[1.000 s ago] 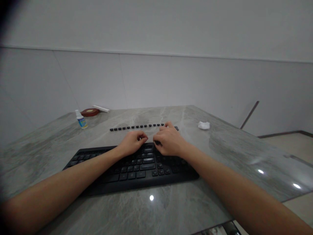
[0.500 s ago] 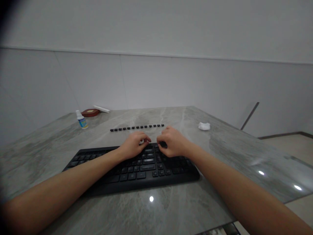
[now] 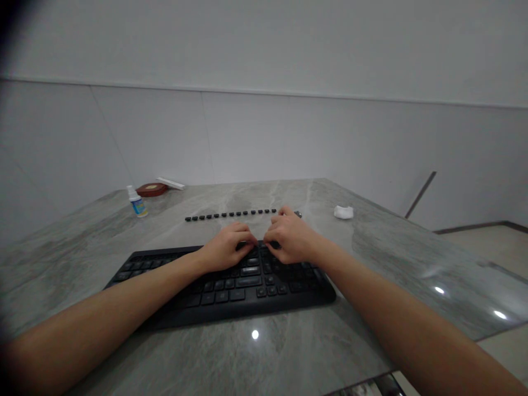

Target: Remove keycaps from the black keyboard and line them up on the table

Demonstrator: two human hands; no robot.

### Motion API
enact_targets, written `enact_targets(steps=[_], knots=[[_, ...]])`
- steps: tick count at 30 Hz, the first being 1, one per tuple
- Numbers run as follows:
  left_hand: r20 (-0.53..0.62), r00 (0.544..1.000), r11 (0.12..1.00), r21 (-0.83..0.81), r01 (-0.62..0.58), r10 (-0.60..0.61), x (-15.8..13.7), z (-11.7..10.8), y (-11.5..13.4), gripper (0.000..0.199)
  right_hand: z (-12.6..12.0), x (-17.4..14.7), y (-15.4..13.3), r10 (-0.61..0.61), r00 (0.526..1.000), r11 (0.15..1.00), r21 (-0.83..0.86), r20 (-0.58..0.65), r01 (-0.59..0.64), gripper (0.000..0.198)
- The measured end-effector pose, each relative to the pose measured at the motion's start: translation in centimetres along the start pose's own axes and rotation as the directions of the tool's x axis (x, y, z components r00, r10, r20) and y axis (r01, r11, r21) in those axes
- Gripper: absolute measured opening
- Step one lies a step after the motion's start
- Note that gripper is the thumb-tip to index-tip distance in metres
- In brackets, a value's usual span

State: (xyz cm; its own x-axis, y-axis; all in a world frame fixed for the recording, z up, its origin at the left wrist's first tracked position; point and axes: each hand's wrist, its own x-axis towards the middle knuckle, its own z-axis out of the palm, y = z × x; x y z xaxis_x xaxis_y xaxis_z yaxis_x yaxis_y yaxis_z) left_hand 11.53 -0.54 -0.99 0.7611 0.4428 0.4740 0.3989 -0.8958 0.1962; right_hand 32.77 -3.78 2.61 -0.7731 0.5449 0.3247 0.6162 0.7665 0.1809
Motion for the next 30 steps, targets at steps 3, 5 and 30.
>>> enact_targets(steps=[3, 5, 30], knots=[[0.003, 1.000, 1.000, 0.013, -0.014, 0.014, 0.0, 0.0, 0.0, 0.016, 0.0, 0.0, -0.1, -0.008, 1.000, 1.000, -0.010, 0.014, 0.008, 0.015], [0.009, 1.000, 1.000, 0.012, -0.018, 0.018, 0.0, 0.1, 0.0, 0.017, 0.1, 0.1, -0.2, -0.009, 1.000, 1.000, -0.024, 0.023, 0.009, 0.016], [0.546, 0.835, 0.993, 0.114, 0.008, -0.069, -1.0, -2.1, 3.3, 0.122, -0.4, -1.9, 3.8, 0.393, 0.882, 0.919, 0.071, -0.260, -0.389, 0.023]])
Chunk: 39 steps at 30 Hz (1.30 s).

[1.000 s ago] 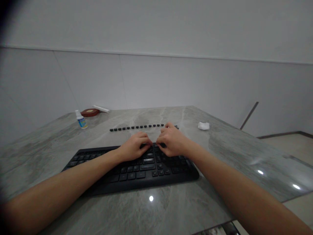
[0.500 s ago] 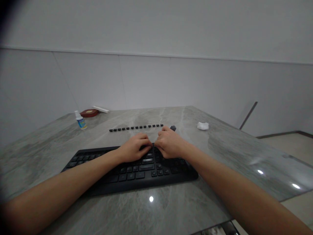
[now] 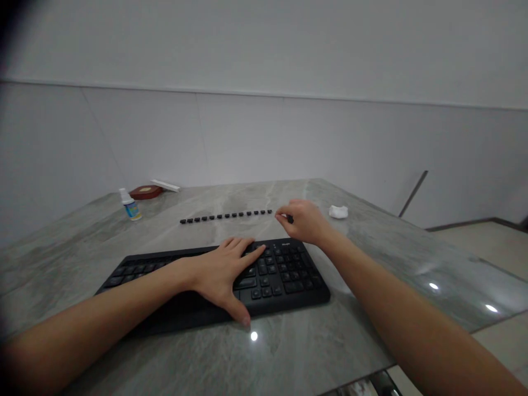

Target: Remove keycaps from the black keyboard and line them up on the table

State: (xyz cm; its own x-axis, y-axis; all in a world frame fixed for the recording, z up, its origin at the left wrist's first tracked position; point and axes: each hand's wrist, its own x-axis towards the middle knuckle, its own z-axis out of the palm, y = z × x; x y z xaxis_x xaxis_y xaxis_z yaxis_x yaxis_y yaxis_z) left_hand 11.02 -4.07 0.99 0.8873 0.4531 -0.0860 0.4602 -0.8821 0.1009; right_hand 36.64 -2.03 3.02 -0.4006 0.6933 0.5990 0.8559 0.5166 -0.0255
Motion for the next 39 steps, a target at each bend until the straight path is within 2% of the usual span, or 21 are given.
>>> enact_targets(steps=[4, 10, 15, 17, 19, 20, 21, 23, 26, 30, 36, 39], knots=[[0.037, 0.999, 1.000, 0.011, 0.021, -0.022, 0.1, -0.3, 0.3, 0.126, 1.1, -0.1, -1.4, -0.044, 0.995, 0.999, 0.030, 0.087, 0.042, 0.023], [0.025, 0.999, 0.999, 0.033, 0.022, -0.022, 0.3, -1.2, 1.1, 0.128, 1.0, -0.1, -2.7, -0.092, 0.977, 0.993, 0.091, 0.194, 0.075, 0.022], [-0.053, 0.999, 1.000, 0.008, -0.001, 0.002, 0.4, -1.2, 0.4, 0.126, 0.8, -0.3, -3.2, -0.125, 0.945, 0.990, 0.094, 0.301, 0.102, 0.024], [-0.141, 0.990, 0.998, -0.058, -0.021, 0.013, 0.6, -0.7, -0.8, 0.109, 0.9, -0.4, -3.4, -0.151, 0.935, 0.986, 0.117, 0.322, 0.119, 0.024], [-0.261, 0.963, 0.993, -0.109, 0.036, -0.063, 0.9, -0.1, -2.3, 0.059, 1.1, -0.4, -3.6, -0.169, 0.926, 0.982, 0.136, 0.338, 0.129, 0.024], [-0.315, 0.942, 0.989, -0.123, 0.080, -0.116, 1.1, 0.2, -3.0, 0.041, 1.2, -0.4, -3.7, -0.174, 0.922, 0.981, 0.143, 0.347, 0.131, 0.023], [-0.366, 0.917, 0.985, -0.117, 0.123, -0.158, 1.2, 0.4, -3.5, 0.032, 1.3, -0.4, -3.9, -0.178, 0.918, 0.980, 0.152, 0.355, 0.132, 0.023], [-0.471, 0.872, 0.991, -0.047, 0.127, -0.134, 1.4, 0.8, -4.0, 0.019, 1.5, -0.4, -4.2, -0.193, 0.907, 0.975, 0.175, 0.375, 0.135, 0.025], [-0.522, 0.853, 0.997, 0.061, 0.047, -0.008, 1.6, 1.1, -3.2, 0.017, 1.7, -0.5, -4.5, -0.206, 0.895, 0.972, 0.190, 0.395, 0.140, 0.026], [-0.482, 0.869, 0.991, 0.120, -0.063, 0.113, 1.8, 1.4, -2.1, 0.021, 1.9, -0.5, -4.4, -0.212, 0.888, 0.973, 0.177, 0.408, 0.151, 0.023], [-0.516, 0.856, 0.998, -0.026, -0.055, 0.034, 1.8, 1.6, -2.5, 0.018, 1.9, -0.4, -4.1, -0.230, 0.886, 0.968, 0.191, 0.403, 0.164, 0.027], [-0.513, 0.858, 0.997, -0.047, -0.059, 0.027, 1.8, 1.6, -2.6, 0.018, 1.8, -0.4, -4.1, -0.252, 0.875, 0.960, 0.218, 0.412, 0.174, 0.030]])
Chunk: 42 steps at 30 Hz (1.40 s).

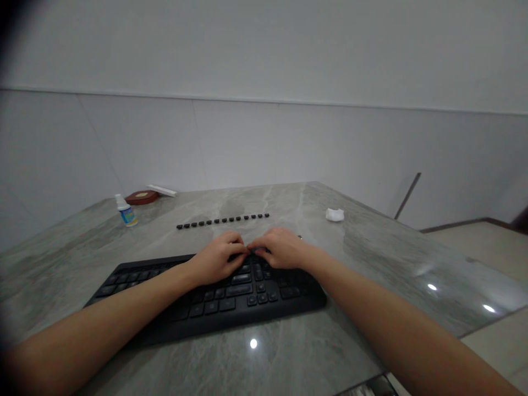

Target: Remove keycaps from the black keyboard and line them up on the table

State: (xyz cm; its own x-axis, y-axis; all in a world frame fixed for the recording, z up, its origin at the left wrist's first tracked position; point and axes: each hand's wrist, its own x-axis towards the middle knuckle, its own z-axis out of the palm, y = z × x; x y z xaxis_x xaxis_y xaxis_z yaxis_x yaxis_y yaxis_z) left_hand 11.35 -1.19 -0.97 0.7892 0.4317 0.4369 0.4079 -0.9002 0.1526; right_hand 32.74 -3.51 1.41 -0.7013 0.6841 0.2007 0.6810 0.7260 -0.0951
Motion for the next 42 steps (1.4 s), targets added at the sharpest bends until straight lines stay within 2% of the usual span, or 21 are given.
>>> enact_targets(steps=[5, 11, 15, 27, 37, 42], knots=[[-0.004, 1.000, 1.000, -0.013, -0.014, 0.014, 0.0, 0.0, 0.1, 0.020, 0.0, 0.1, -0.2, 0.042, 0.999, 0.999, -0.016, 0.002, -0.041, 0.026], [0.002, 1.000, 1.000, -0.013, 0.002, -0.002, 0.0, 0.0, 0.2, 0.021, 0.3, 0.2, 0.0, 0.097, 0.995, 0.990, 0.099, 0.005, -0.097, 0.029], [-0.004, 1.000, 1.000, 0.002, 0.006, -0.005, 0.0, 0.1, 0.1, 0.021, 0.2, 0.3, 0.2, 0.112, 0.994, 0.989, 0.091, 0.015, -0.113, 0.029], [-0.018, 0.999, 0.999, 0.004, 0.037, -0.037, 0.0, 0.1, 0.1, 0.021, -0.7, 0.1, 0.1, 0.094, 0.993, 0.991, 0.091, 0.064, -0.100, 0.029], [0.004, 1.000, 0.999, -0.026, 0.019, -0.019, -0.1, 0.0, 0.2, 0.025, -0.8, 0.0, -0.8, 0.107, 0.994, 0.992, -0.072, 0.020, -0.105, 0.028], [-0.003, 1.000, 1.000, -0.016, 0.010, -0.010, -0.1, 0.0, 0.2, 0.025, -0.4, 0.0, -0.8, 0.126, 0.992, 0.990, -0.069, -0.008, -0.126, 0.028]])
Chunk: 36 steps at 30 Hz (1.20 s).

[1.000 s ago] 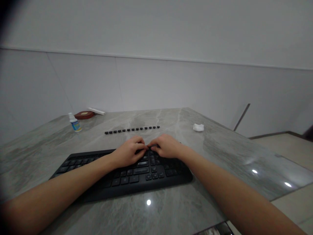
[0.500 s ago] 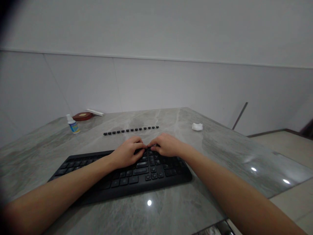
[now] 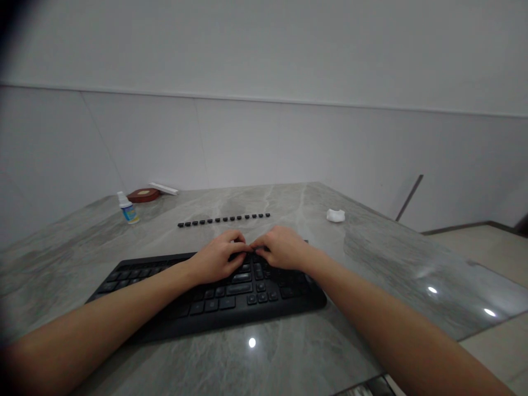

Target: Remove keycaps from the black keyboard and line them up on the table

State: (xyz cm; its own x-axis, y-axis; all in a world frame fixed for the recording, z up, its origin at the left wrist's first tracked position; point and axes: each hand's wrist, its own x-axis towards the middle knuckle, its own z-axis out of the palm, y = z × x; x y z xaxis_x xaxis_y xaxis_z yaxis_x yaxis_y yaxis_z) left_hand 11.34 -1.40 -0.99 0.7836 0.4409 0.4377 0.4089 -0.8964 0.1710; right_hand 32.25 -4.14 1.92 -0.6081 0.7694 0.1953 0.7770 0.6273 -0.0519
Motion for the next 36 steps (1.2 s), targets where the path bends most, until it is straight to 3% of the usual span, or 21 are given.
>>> enact_targets(steps=[8, 18, 27, 36], knots=[[-0.011, 1.000, 1.000, 0.010, -0.013, 0.013, 0.2, 0.0, -0.1, 0.023, 0.0, 0.1, 0.4, -0.009, 1.000, 0.994, -0.105, 0.015, 0.011, 0.030], [-0.015, 1.000, 1.000, 0.011, -0.013, 0.013, 0.1, 0.1, -0.1, 0.020, -0.6, 0.1, 0.0, 0.036, 0.998, 0.994, -0.108, 0.045, -0.031, 0.029], [0.012, 1.000, 1.000, 0.008, -0.007, 0.006, 0.1, 0.1, -0.1, 0.030, -0.4, 0.0, -0.8, 0.090, 0.995, 0.984, -0.160, 0.049, -0.081, 0.027], [0.041, 0.999, 1.000, -0.002, -0.010, 0.010, 0.1, 0.1, -0.1, 0.035, -0.6, 0.2, -0.1, 0.043, 0.996, 0.990, -0.135, 0.082, -0.031, 0.026]])
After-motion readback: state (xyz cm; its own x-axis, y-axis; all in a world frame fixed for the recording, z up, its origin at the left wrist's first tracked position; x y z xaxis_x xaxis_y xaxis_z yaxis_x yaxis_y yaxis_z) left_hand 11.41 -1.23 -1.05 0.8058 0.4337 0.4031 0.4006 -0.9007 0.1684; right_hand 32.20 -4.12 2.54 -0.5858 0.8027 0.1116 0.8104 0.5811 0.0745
